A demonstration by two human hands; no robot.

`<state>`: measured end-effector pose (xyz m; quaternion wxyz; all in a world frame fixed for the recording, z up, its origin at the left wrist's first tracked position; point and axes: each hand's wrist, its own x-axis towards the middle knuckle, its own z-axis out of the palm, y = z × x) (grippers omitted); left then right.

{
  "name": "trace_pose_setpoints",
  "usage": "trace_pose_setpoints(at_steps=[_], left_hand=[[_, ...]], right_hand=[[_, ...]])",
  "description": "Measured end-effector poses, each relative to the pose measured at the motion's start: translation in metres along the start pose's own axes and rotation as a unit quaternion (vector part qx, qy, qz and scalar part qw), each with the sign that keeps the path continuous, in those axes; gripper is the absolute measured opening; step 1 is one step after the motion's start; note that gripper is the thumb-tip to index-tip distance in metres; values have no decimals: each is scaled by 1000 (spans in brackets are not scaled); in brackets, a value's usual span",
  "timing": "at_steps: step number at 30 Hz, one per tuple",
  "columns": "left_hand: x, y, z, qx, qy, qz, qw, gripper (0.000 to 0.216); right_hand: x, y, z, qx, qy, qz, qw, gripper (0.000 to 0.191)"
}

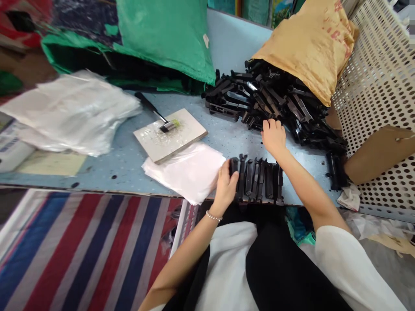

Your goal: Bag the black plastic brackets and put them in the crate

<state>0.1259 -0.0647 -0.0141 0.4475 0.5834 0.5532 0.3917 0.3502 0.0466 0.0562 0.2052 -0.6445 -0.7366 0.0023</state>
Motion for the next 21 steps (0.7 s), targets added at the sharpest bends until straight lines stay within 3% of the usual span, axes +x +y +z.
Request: trace_pose_setpoints(at_steps=[4,6,9,11,13,15,16,18,21], left_hand=[[-1,-1,12,77,-9,74,994,55],[-1,6,8,82,-21,87,993,58],[2,27,0,23,-27,111,993,64],[5,45,-2,-77,-49,137,986,71],[6,62,-1,-195,-108,139,965,75],[5,75,0,-289,-160,100,939,71],[3,79,0,-314,-171,74,931,67],[-3,85,-2,-331,-172,30,928,60],[-16,89,-5,-318,-177,21,931,64]], right_hand=[[29,28,4,-13,-14,-15,1000,14],[22,30,-10,19,-14,-24,999,17],[-8,18,-35,157,-22,-10,987,34],[-37,-1,-46,260,-66,-6,963,46],[-67,-21,-54,373,-145,0,916,54],[-89,-37,-61,461,-203,27,863,58],[-96,-41,-65,472,-196,45,858,59],[-102,-45,-72,409,-106,57,904,58],[-94,-44,-76,243,53,-35,968,48]])
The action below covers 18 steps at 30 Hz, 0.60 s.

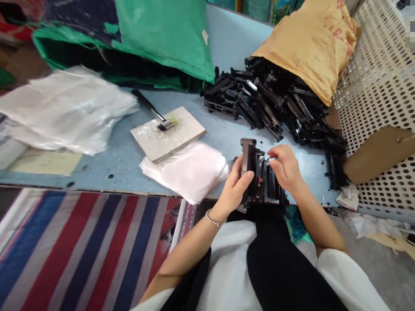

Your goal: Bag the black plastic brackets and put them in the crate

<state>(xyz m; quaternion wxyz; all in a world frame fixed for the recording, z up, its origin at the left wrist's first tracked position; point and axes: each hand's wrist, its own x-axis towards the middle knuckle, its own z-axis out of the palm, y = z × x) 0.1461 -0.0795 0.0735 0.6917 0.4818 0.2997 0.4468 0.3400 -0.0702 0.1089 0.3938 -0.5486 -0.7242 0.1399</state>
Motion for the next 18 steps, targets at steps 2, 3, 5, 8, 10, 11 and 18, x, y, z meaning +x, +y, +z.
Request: trace_pose_setpoints(at_steps=[2,3,5,8,10,11,18], left_hand=[[-8,0,3,34,-9,25,999,72],[-11,0,3,63,-8,46,997,74],[-14,1,2,129,7,83,988,73],[-13,5,-7,170,52,107,978,71],[-10,9,-13,137,90,90,982,67],[-9,11,-14,111,106,74,985,66],[-8,8,-28,75,170,18,983,62]], right_hand=[[6,1,5,-51,22,-104,993,43],[8,1,9,-45,28,-135,989,42],[7,-3,17,15,25,-121,992,43],[-5,-16,26,121,-52,2,991,50],[-18,-25,30,96,-118,-10,988,55],[-25,-28,33,46,-134,-54,988,56],[-41,-26,57,-189,-108,-249,944,44]])
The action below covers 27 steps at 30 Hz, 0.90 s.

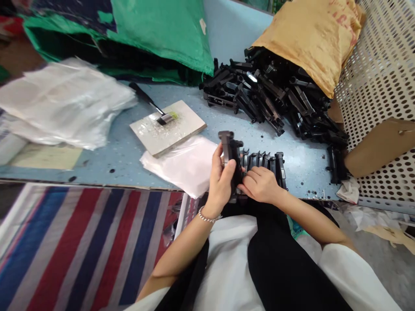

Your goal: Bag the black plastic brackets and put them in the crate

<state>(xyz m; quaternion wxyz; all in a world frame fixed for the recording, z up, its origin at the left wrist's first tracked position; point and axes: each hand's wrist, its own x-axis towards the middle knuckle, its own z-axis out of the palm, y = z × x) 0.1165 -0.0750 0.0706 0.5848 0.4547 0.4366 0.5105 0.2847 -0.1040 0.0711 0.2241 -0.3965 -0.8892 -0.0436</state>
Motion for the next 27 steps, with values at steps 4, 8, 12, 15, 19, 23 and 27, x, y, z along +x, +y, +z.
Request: trace_pose_setpoints(at_steps=[4,8,12,15,19,23,27], left_hand=[[10,-23,-28,177,58,10,983,46],[14,-57,-28,293,13,16,956,50],[12,-89,1,385,-34,56,920,55],[10,-97,16,451,-42,96,886,53],[8,-92,17,483,-66,92,869,53],[5,-86,15,482,-82,115,865,60],[10,-85,22,477,-88,119,867,74]], right_hand=[[22,58,-8,44,-24,139,989,50],[42,144,-7,-82,-13,391,917,39],[41,190,9,-99,-87,461,877,43],[34,197,10,-63,-106,471,873,39],[24,201,-5,-29,-115,508,853,43],[21,208,-12,-11,-151,507,849,44],[26,212,-12,18,-160,502,850,40]])
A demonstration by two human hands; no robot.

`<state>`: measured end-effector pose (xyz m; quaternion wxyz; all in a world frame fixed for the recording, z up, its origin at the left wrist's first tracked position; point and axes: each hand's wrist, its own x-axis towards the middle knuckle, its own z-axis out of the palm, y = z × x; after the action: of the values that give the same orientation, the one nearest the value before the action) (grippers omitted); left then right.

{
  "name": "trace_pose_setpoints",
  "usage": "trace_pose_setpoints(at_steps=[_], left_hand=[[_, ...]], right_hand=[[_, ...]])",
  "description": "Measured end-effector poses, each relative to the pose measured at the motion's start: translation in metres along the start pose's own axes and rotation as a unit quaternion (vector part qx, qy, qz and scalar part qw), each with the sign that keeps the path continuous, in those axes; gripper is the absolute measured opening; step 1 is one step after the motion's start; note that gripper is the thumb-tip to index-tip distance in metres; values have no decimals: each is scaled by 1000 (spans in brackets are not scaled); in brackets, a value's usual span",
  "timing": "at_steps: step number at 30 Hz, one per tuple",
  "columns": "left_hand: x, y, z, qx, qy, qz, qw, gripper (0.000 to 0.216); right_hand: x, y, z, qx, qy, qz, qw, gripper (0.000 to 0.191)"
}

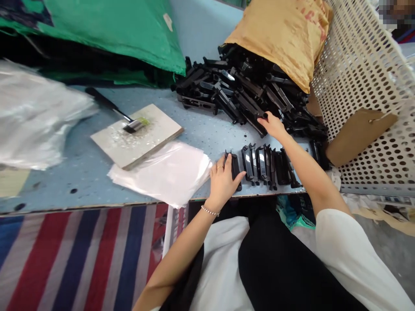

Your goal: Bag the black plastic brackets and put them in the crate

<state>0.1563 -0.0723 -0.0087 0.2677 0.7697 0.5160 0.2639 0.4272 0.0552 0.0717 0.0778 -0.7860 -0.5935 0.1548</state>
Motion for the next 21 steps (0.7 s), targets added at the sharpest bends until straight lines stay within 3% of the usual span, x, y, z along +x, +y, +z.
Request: trace_pose_setpoints(at_steps=[5,11,14,17,18,21], left_hand=[[18,5,4,-21,-13,-29,999,77],[31,4,2,-65,-34,-20,997,72],[33,1,-5,-150,-20,-52,987,75],[27,3,-20,-341,21,-131,930,76],[23,5,-27,-415,27,-152,897,70],[5,16,-45,-563,54,-170,807,49]], right_hand=[[-2,-5,-7,-18,11,-20,1000,43],[7,-12,-14,-90,-41,32,995,60],[-3,-22,-31,-85,1,30,996,54],[-54,-39,-40,15,70,-39,997,41],[-80,-46,-37,82,55,-71,993,42],[-164,-69,-2,264,-98,-142,949,58]])
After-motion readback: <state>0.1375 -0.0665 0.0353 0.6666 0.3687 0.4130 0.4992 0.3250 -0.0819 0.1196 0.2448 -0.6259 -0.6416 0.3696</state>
